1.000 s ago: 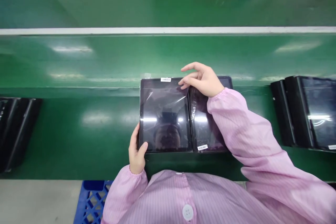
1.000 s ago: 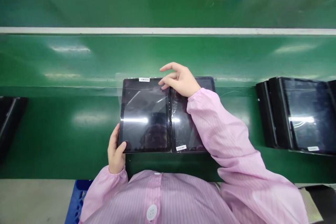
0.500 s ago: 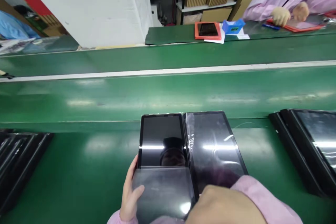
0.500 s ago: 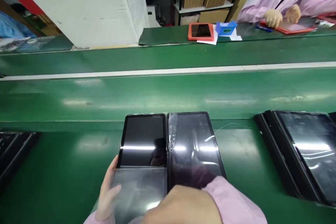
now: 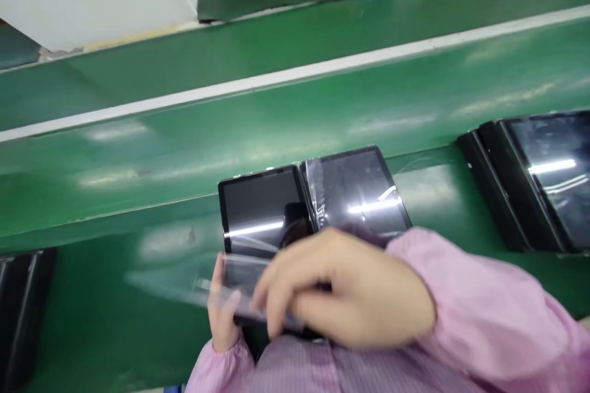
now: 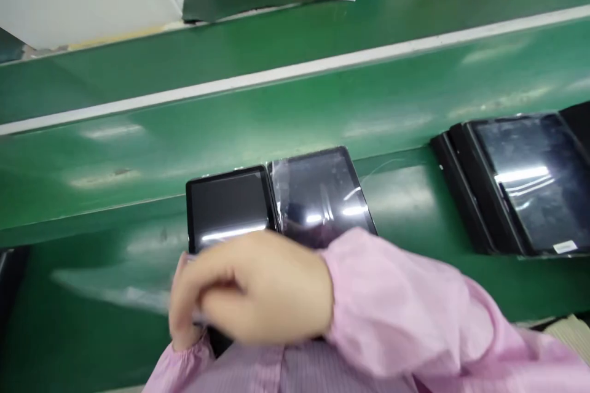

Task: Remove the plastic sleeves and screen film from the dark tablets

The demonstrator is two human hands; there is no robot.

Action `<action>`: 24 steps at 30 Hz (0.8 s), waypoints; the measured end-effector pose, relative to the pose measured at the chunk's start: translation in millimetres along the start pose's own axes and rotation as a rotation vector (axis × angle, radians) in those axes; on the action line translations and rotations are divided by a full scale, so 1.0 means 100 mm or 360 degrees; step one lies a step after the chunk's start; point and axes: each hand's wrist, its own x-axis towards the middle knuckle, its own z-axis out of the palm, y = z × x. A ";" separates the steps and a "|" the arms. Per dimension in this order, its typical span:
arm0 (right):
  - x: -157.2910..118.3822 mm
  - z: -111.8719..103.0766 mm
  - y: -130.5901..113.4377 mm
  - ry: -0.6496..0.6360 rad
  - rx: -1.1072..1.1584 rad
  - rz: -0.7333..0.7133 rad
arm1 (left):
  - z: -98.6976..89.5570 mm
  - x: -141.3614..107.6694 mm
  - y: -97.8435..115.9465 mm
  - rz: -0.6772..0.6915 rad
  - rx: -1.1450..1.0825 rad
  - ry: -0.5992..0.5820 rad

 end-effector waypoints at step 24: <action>0.93 -0.50 0.37 0.0650 0.0758 0.0659 | 0.02 0.15 0.05 0.0093 -0.0393 0.0101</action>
